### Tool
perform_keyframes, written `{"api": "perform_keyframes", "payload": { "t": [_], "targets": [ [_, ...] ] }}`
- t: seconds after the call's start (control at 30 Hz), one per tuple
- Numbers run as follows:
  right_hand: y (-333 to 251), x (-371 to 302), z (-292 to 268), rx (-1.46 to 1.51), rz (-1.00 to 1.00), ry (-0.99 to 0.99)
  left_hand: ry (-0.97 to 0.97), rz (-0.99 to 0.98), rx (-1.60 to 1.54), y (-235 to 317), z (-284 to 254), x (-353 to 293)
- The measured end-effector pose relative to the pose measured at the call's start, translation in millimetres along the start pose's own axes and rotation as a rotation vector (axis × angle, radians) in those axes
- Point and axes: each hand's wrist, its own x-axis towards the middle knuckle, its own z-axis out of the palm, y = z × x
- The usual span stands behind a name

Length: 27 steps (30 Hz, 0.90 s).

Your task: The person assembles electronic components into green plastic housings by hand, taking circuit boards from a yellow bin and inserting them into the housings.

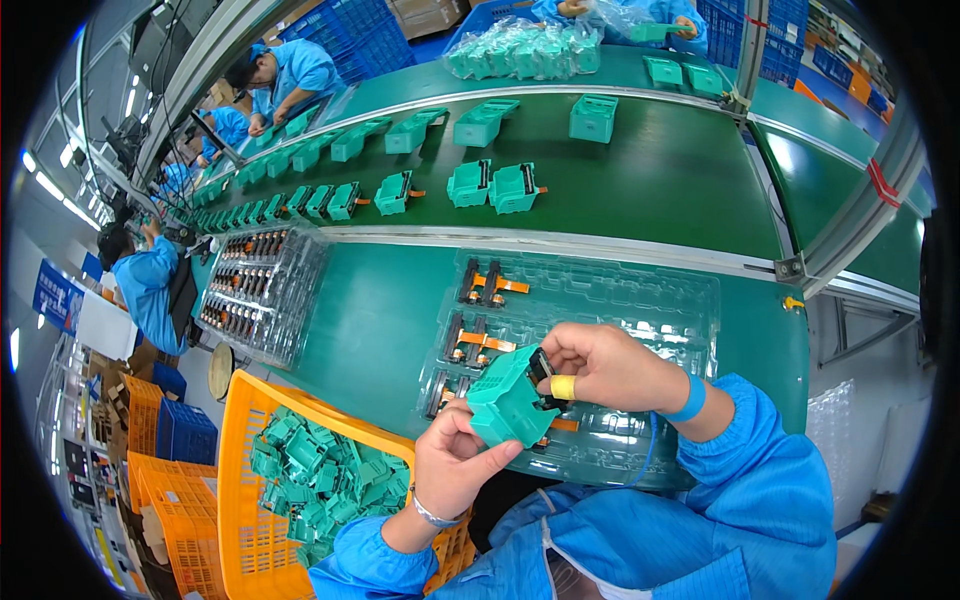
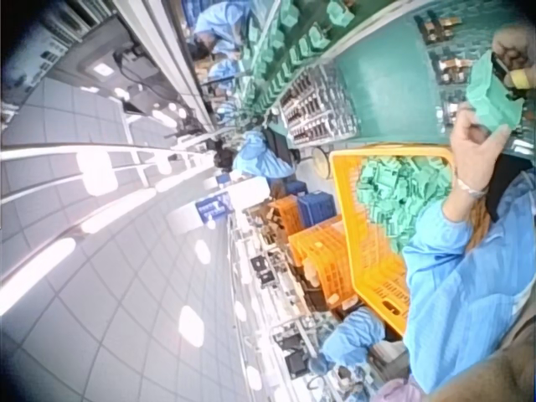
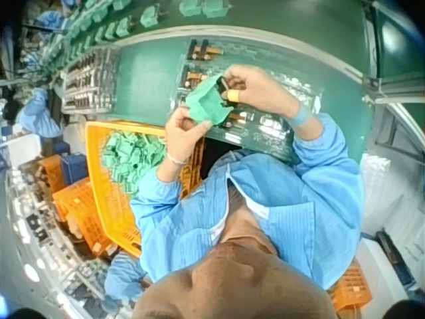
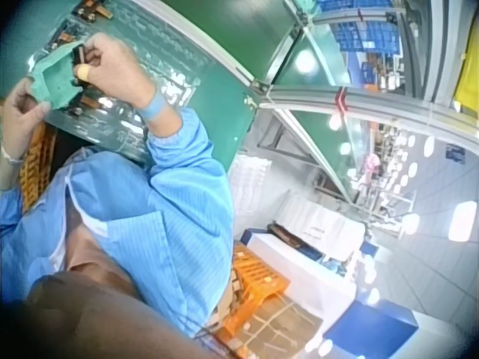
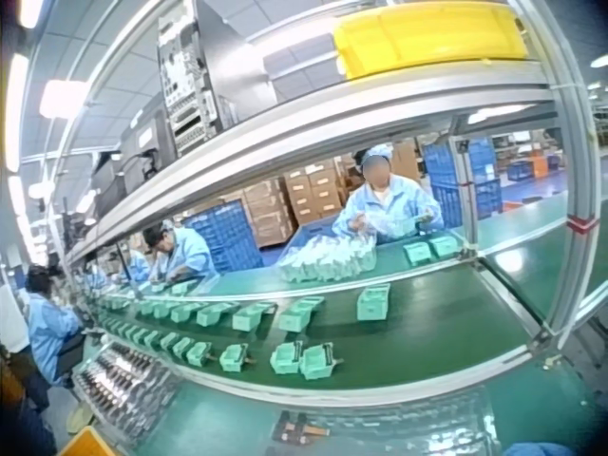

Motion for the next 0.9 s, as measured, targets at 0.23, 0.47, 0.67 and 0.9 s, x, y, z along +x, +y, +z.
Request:
{"api": "perform_keyframes", "payload": {
  "t": [0.23,0.47,0.67,0.9],
  "targets": [
    [-5,-6,3,-0.138,-0.011,0.025,-0.010,0.074,0.100,0,5,-4],
    [7,-5,-2,0.095,0.133,-0.071,-0.032,0.003,0.002,-2,2,-2],
    [7,-11,0,0.002,0.045,0.005,-0.045,-0.011,-0.051,-5,2,-1],
    [7,-22,-2,-0.336,-0.436,0.115,-0.097,0.449,0.624,-10,3,-8]
  ]
}}
